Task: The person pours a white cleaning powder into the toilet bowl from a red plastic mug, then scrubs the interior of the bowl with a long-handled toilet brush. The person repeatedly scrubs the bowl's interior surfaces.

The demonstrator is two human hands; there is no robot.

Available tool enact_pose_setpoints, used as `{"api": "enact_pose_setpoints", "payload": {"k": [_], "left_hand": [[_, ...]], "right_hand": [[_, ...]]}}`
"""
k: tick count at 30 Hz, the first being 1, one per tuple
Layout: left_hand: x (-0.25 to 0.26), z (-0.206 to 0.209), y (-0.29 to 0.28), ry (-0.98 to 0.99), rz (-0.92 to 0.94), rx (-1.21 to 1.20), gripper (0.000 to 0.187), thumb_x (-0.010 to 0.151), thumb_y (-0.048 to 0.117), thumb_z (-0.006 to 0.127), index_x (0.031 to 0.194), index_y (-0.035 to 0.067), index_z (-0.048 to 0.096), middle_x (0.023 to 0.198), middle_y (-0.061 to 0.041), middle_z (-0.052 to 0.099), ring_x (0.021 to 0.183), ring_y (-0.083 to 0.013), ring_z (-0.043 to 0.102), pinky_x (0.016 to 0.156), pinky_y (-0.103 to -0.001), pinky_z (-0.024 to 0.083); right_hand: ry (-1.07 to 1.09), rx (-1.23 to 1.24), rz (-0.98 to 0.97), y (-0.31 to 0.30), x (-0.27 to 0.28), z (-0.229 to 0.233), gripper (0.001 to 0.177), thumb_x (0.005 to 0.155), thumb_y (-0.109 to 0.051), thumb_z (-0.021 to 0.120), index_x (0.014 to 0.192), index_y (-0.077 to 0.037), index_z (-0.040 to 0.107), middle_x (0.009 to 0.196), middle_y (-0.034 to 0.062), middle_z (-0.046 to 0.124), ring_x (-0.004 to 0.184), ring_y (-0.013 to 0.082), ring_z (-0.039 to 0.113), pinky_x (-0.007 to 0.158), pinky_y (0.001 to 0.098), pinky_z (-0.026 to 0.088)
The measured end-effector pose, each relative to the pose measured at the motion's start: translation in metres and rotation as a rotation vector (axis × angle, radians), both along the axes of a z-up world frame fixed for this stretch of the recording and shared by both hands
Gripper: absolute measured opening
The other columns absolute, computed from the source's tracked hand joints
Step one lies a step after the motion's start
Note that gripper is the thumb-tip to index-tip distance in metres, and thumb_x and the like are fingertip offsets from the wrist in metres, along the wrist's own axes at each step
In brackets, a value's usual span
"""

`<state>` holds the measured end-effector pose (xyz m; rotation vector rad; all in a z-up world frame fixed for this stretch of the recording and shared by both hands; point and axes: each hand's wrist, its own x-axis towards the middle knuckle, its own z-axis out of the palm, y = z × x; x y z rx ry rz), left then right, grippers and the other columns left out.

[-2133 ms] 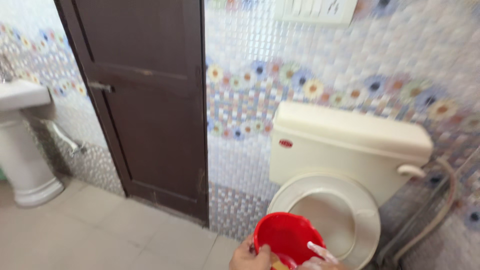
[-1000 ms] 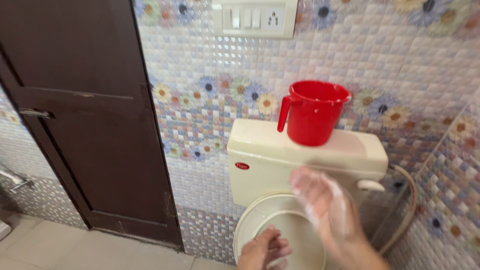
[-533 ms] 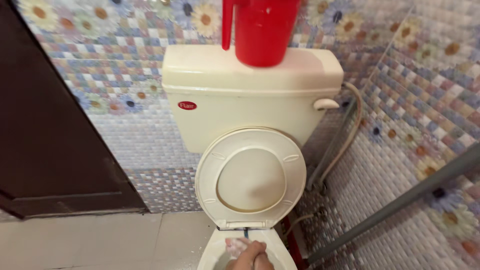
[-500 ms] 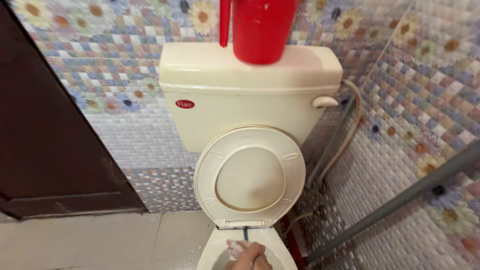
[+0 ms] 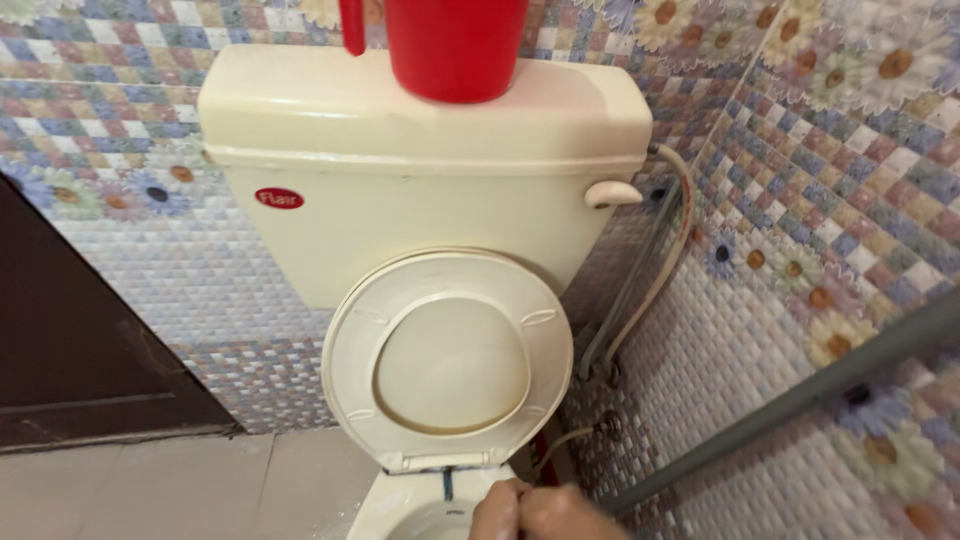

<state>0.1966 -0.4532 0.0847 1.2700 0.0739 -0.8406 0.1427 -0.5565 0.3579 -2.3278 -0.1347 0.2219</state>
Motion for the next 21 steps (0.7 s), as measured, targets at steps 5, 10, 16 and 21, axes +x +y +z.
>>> {"api": "enact_pose_setpoints", "payload": {"k": [5,10,16,21], "left_hand": [[0.036,0.075,-0.075,0.489,0.247,-0.490,0.049,0.100,0.035,0.049,0.120,-0.008,0.064,0.109,-0.030,0.072,0.095,-0.0411,0.067,0.079,-0.054,0.056],[0.086,0.157,-0.126,0.595,0.188,-0.275,0.054,0.104,0.045,0.045,0.143,0.007,0.043,0.153,-0.022,0.045,0.140,-0.0359,0.049,0.107,-0.058,0.048],[0.121,0.162,-0.175,0.534,0.124,-0.204,0.060,0.096,0.042,0.053,0.144,0.007,0.052,0.152,-0.017,0.053,0.135,-0.0331,0.057,0.102,-0.054,0.049],[0.144,0.136,-0.192,0.493,0.049,-0.191,0.059,0.093,0.046,0.054,0.139,0.009,0.055,0.146,-0.016,0.059,0.129,-0.0343,0.062,0.095,-0.054,0.052]], "right_hand": [[-0.045,0.097,-0.137,-0.097,0.054,-0.023,0.015,0.083,-0.012,0.072,0.079,0.002,0.076,0.066,0.0119,0.072,0.060,0.0184,0.072,0.060,0.0304,0.057],[-0.017,0.691,-0.856,-0.198,0.163,-0.053,0.024,0.090,-0.007,0.069,0.110,0.006,0.071,0.088,0.0120,0.076,0.075,0.0205,0.073,0.069,0.0330,0.061],[-0.087,0.585,-1.061,-0.269,0.257,-0.049,0.070,0.093,-0.004,0.063,0.152,-0.007,0.026,0.095,0.0210,0.069,0.070,0.0282,0.070,0.058,0.0364,0.060],[-0.055,0.738,-1.071,-0.289,0.293,-0.046,0.065,0.095,-0.001,0.051,0.151,-0.010,0.020,0.091,0.0216,0.068,0.064,0.0319,0.069,0.053,0.0413,0.060]]}}
